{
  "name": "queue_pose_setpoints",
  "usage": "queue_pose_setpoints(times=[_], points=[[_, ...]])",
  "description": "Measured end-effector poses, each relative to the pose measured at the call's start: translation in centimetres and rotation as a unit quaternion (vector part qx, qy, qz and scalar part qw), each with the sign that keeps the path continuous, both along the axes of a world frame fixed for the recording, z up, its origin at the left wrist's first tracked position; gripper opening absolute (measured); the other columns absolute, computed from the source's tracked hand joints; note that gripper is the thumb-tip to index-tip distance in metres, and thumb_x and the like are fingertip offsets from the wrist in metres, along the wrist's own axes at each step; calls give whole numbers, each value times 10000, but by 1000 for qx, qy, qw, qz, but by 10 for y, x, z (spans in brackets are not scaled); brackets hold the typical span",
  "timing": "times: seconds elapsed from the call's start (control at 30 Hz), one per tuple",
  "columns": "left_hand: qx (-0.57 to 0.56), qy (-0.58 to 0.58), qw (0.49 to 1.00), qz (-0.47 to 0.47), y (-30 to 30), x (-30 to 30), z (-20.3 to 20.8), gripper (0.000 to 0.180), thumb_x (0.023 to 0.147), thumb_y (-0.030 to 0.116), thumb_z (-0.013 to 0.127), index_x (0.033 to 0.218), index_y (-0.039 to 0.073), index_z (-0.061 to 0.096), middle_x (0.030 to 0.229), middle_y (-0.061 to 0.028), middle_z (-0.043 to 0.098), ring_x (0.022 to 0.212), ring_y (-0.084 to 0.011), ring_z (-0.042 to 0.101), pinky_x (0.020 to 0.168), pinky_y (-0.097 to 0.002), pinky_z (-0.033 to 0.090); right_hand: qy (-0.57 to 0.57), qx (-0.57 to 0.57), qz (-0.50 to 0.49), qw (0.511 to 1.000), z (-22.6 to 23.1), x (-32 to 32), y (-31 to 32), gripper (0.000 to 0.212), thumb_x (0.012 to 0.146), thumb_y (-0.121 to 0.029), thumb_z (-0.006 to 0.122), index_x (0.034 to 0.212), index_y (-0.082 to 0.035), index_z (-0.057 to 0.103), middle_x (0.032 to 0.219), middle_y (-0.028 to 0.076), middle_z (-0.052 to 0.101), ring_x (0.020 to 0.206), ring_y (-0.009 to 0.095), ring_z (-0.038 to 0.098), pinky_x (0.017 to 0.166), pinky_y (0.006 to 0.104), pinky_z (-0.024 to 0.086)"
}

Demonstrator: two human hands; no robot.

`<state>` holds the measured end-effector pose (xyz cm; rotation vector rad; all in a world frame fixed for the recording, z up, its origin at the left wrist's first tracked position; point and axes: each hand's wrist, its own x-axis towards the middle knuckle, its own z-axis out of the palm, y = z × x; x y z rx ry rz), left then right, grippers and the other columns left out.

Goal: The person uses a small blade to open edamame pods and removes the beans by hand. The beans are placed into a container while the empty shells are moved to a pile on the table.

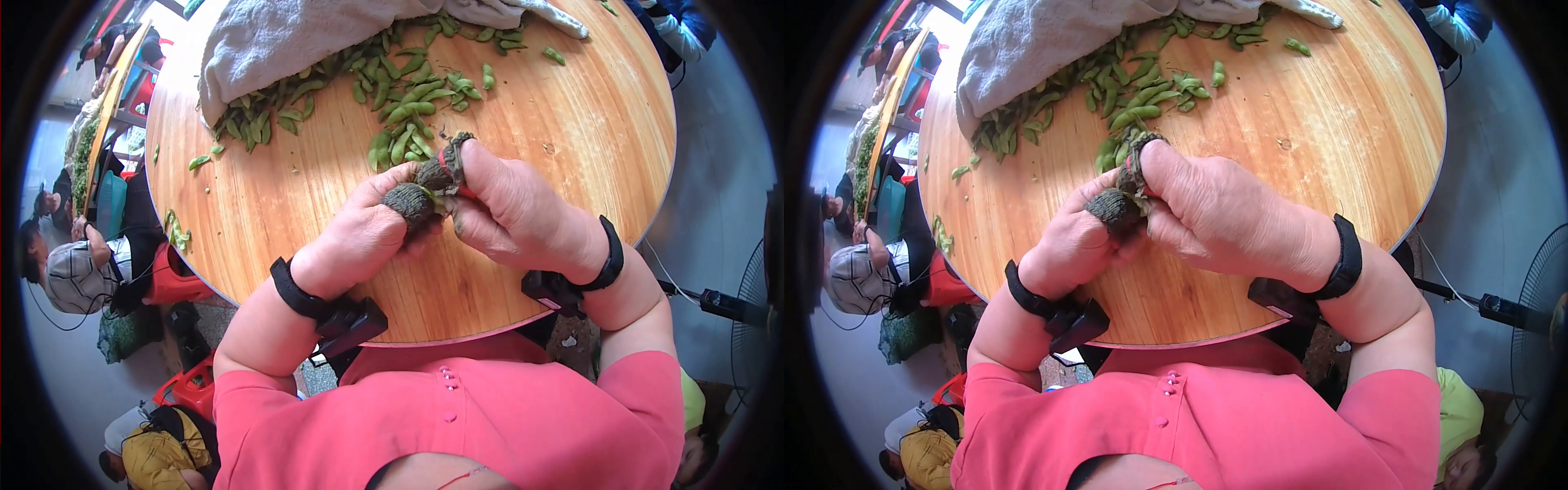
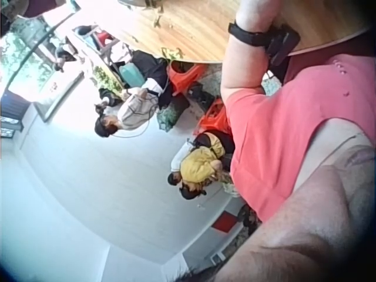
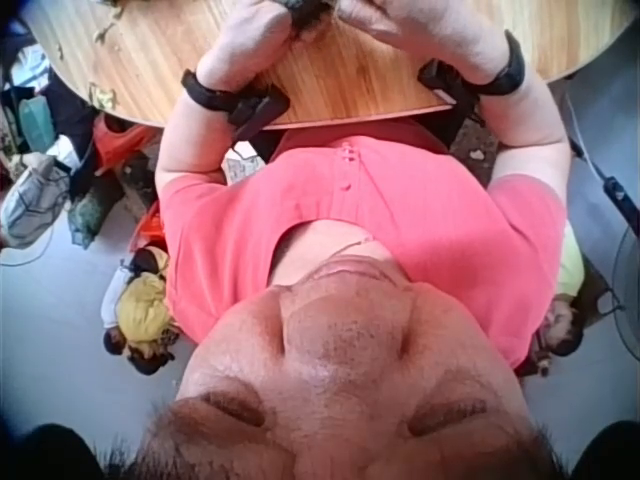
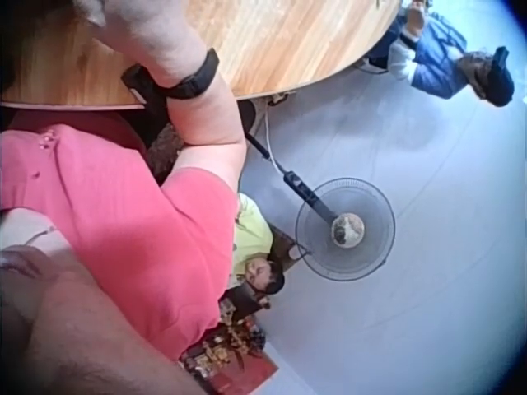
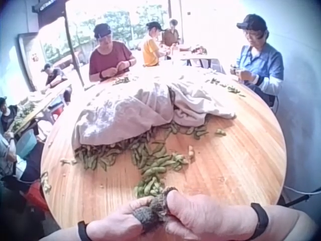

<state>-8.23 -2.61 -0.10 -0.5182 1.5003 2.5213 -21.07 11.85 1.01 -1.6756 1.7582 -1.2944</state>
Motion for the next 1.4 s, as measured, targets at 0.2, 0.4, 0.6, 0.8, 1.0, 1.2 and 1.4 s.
queue_pose_setpoints(times=[0.2,0.4,0.6,0.8,1.0,1.2,1.4], points=[[-129,21,991,39,-8,4,10,141,921,90,490,1041,59,557,737,21,518,619,-52,475,539,-201,372,-84,53,-19,995,10,-13,3,194,829,-25,529,1010,-30,460,748,91,523,672,231,521,610,311,440],[-238,86,966,-63,-5,7,10,159,907,162,596,1001,34,587,816,45,519,726,-41,459,638,-205,408,-71,80,16,994,15,-6,7,237,854,2,496,1088,-37,492,926,36,502,833,117,484,749,252,430],[-76,87,980,-159,-5,11,4,258,953,202,532,1143,28,556,918,63,514,837,-34,450,740,-208,407,-157,51,73,984,4,0,6,238,809,-12,505,1037,-28,440,812,132,506,717,288,527,649,358,440],[17,97,986,-135,-5,14,0,255,937,204,555,1145,57,558,961,35,566,826,-39,490,695,-188,393,-408,162,83,894,28,3,8,249,833,11,448,1079,-32,451,868,38,520,762,120,491,678,283,436],[-55,40,990,-120,-23,10,11,240,928,216,558,1125,80,566,858,50,572,676,-19,459,563,-164,348,-272,48,55,960,3,2,2,316,907,-51,474,1216,-67,405,836,-15,498,562,8,411,505,166,343],[108,81,987,89,-55,8,5,188,944,204,456,960,40,546,705,-7,501,504,-62,400,434,-181,282,79,140,-20,987,4,0,-5,300,821,-67,610,1092,-17,490,705,125,491,568,270,503,529,338,414],[98,57,976,188,-44,0,15,172,935,181,448,979,48,548,715,-5,486,544,-85,427,439,-189,317,221,45,-81,971,-6,-1,-27,183,816,-126,594,892,-39,451,721,178,563,669,381,585,562,444,459]])
